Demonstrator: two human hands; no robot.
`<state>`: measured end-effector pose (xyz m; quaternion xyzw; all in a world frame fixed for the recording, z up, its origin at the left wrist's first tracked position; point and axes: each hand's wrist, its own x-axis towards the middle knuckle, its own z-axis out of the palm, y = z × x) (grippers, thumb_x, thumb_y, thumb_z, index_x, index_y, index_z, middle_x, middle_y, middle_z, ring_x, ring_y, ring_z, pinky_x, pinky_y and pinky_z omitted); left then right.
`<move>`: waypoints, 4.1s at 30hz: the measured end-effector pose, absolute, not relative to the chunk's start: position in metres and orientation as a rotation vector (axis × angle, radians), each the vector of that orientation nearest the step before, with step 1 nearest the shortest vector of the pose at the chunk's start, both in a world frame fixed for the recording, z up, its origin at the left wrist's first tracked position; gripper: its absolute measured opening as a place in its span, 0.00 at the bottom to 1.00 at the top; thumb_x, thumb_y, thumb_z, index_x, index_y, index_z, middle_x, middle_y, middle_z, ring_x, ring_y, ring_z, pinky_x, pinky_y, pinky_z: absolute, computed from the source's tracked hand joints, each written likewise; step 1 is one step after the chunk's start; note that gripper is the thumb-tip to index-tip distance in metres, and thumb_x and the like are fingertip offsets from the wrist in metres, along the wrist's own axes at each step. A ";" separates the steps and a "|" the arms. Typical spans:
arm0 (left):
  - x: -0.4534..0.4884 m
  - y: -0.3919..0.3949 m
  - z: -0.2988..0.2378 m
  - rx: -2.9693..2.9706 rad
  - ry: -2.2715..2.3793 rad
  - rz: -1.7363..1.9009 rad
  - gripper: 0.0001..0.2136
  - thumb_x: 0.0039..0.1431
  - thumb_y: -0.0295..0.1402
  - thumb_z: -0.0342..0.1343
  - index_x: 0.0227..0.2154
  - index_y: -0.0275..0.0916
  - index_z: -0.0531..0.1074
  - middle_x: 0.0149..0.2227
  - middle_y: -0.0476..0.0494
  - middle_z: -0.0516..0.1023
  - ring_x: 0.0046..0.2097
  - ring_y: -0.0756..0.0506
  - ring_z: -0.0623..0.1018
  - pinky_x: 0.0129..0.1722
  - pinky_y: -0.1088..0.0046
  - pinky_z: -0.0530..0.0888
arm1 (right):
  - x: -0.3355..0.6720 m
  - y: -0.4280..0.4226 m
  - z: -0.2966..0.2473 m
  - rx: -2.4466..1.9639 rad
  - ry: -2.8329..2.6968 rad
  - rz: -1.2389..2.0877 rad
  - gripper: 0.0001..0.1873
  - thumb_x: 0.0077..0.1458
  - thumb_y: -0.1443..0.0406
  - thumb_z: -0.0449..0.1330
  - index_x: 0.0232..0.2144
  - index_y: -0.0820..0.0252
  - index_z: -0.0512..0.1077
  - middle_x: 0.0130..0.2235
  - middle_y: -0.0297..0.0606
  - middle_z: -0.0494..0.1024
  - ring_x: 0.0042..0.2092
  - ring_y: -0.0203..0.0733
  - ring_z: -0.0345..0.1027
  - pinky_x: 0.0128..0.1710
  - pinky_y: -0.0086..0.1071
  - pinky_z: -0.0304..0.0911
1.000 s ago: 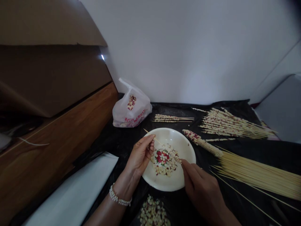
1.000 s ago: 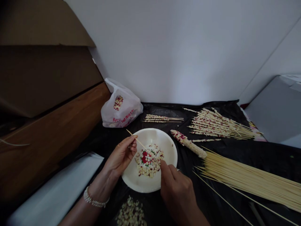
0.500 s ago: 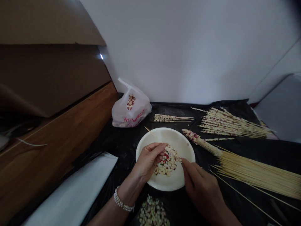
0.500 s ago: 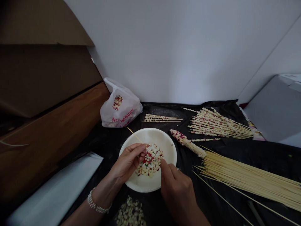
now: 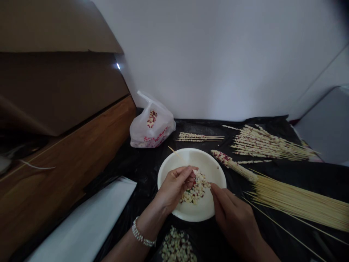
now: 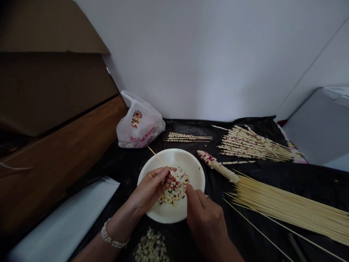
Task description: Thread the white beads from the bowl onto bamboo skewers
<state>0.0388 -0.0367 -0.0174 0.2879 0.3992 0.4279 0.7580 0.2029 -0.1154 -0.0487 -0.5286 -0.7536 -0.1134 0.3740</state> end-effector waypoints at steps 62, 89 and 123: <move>0.004 -0.004 -0.001 0.371 0.914 1.468 0.08 0.55 0.17 0.57 0.35 0.32 0.78 0.38 0.38 0.82 0.40 0.47 0.82 0.37 0.80 0.79 | 0.197 -0.117 -0.040 -1.338 -1.959 -0.349 0.18 0.58 0.75 0.46 0.40 0.73 0.76 0.29 0.46 0.80 0.19 0.36 0.70 0.20 0.28 0.69; 0.004 -0.005 -0.001 0.327 0.871 1.406 0.08 0.62 0.26 0.53 0.38 0.30 0.77 0.30 0.41 0.79 0.28 0.53 0.78 0.28 0.83 0.77 | 0.197 -0.118 -0.038 -1.338 -1.959 -0.355 0.17 0.59 0.75 0.47 0.40 0.73 0.76 0.29 0.46 0.81 0.19 0.37 0.70 0.21 0.28 0.70; 0.022 -0.018 -0.007 0.226 0.734 1.052 0.04 0.54 0.19 0.58 0.32 0.29 0.76 0.25 0.48 0.71 0.25 0.57 0.71 0.21 0.87 0.68 | 0.198 -0.118 -0.038 -1.328 -1.936 -0.344 0.16 0.61 0.75 0.48 0.40 0.74 0.76 0.24 0.41 0.77 0.19 0.36 0.69 0.24 0.29 0.70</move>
